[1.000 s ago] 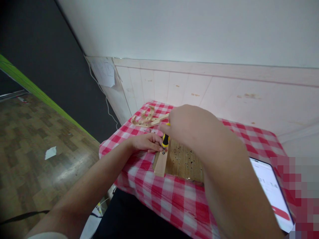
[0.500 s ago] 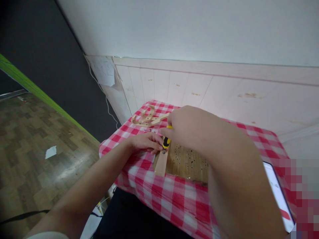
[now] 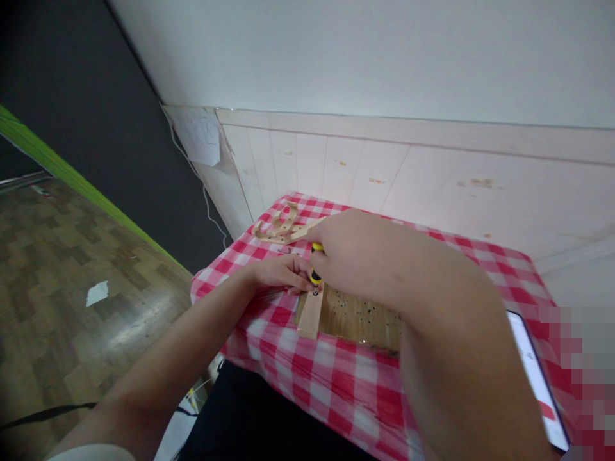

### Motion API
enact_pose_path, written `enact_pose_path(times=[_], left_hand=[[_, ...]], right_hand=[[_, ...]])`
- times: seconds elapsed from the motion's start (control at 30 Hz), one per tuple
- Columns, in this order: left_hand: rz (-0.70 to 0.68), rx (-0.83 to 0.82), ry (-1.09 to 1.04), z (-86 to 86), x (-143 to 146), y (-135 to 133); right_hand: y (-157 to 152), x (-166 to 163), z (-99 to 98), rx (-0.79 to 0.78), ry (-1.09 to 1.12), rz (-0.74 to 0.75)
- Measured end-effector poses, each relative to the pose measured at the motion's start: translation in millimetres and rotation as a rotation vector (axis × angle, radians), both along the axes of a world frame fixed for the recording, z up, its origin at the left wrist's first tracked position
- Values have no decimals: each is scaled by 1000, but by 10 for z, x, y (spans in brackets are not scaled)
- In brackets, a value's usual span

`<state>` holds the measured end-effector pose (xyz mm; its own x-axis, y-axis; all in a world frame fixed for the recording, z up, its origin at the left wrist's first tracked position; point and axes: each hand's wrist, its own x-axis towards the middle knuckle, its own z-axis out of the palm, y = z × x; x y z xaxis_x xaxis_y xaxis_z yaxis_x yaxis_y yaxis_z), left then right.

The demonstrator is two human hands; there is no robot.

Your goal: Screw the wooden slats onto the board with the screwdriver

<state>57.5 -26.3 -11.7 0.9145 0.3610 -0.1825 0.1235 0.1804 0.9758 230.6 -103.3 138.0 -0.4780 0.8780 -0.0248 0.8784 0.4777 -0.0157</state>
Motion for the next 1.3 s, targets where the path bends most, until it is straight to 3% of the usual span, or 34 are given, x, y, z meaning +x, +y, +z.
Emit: enact_pose_path(times=[0.2, 0.4, 0.53, 0.7, 0.9, 1.03, 1.1, 1.23, 1.3], left_hand=[[25, -19, -7, -35, 10, 1], [25, -31, -28, -21, 9, -3], [19, -33, -50, -41, 11, 8], [22, -27, -22, -50, 10, 14], [-21, 27, -49, -56, 3, 27], [-26, 29, -28, -73, 3, 34], [-11, 23, -6, -79, 4, 33], [21, 13, 31, -65, 4, 26], [14, 21, 44, -39, 2, 19]], right_hand=[[85, -134, 57, 17, -158, -307], [129, -28, -23, -36, 24, -13], [85, 57, -14, -37, 12, -17], [84, -135, 99, -22, -198, -276], [86, -110, 15, -47, 1, -2], [71, 28, -36, -41, 81, 65], [74, 22, -23, -29, 7, 18], [115, -104, 10, -25, -173, -264], [139, -156, 1, -17, -118, -222]])
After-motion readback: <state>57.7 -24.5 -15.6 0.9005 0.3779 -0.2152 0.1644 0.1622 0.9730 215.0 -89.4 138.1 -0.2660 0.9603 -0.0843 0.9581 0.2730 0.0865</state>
